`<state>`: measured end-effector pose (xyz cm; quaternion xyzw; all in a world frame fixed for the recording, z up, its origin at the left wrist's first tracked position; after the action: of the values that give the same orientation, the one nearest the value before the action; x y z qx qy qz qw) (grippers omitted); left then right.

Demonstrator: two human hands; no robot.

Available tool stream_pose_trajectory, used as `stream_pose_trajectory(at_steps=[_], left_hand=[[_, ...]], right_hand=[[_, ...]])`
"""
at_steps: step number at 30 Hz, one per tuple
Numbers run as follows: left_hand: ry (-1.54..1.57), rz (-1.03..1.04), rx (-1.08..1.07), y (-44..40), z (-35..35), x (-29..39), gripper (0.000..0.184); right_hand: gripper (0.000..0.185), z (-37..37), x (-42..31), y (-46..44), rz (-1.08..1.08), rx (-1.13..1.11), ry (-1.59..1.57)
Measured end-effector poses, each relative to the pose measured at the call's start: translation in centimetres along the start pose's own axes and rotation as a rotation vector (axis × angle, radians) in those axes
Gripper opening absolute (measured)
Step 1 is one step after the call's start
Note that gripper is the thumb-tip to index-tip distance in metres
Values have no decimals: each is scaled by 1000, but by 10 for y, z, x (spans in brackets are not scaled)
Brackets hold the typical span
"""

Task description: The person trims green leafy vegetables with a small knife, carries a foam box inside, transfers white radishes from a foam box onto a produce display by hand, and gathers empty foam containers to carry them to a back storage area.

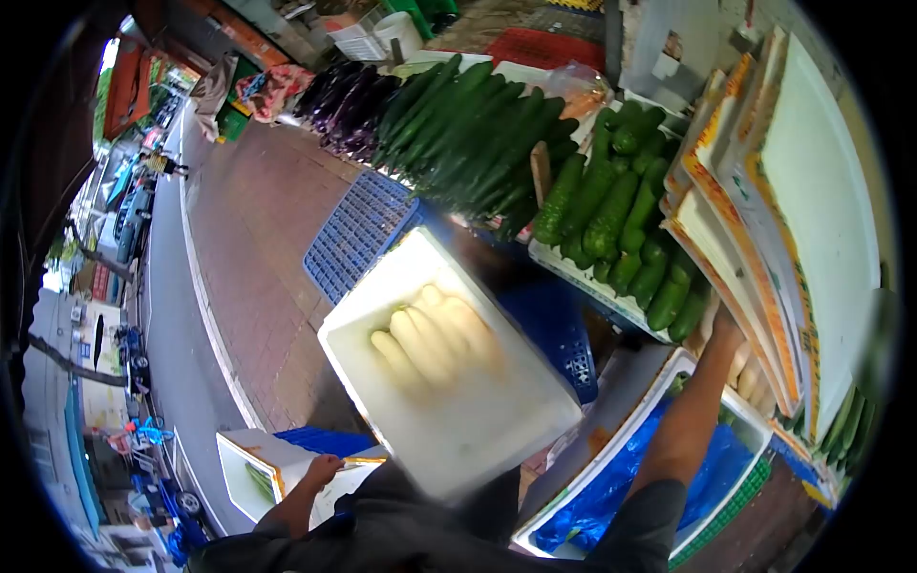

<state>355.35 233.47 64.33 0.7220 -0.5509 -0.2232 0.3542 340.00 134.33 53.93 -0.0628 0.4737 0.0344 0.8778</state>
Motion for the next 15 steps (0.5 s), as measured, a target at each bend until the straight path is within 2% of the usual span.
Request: stream_pose_trajectory(at_steps=[1,4,7,8,11,12,13,15], left_hand=[[0,22,19,-1,3,-4,37],[26,143,105,-22,19,-21,35],[70,118,64,-28,23,-10,33],[55,124,59,-34,24,-10,33],[41,130,48,-49,24,-7,32],[63,119,44,-46,23,-1,32],[85,108,39,-45,24,1,32],[143,184,101,-67,34,-9,34]], right_hand=[[59,1,-9,3,133,88,-300],[59,9,-32,17,142,72,-381],[58,0,-42,42,147,88,-318],[56,-7,-40,53,190,165,-343],[60,-6,-49,81,202,203,-254],[61,-1,-60,93,188,77,-342],[63,33,-80,115,140,120,-278],[75,31,-88,126,207,163,-263]])
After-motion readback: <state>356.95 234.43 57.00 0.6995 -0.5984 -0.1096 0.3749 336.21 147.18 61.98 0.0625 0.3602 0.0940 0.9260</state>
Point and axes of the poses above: each hand's wrist, its own y-axis away from the middle knuckle, its own z-axis out of the palm, x = y × z, the point moved 1 cm from there along -y, towards the middle knuckle, and after that the axes turned 2 degrees about -x, right-handed, at the moved point
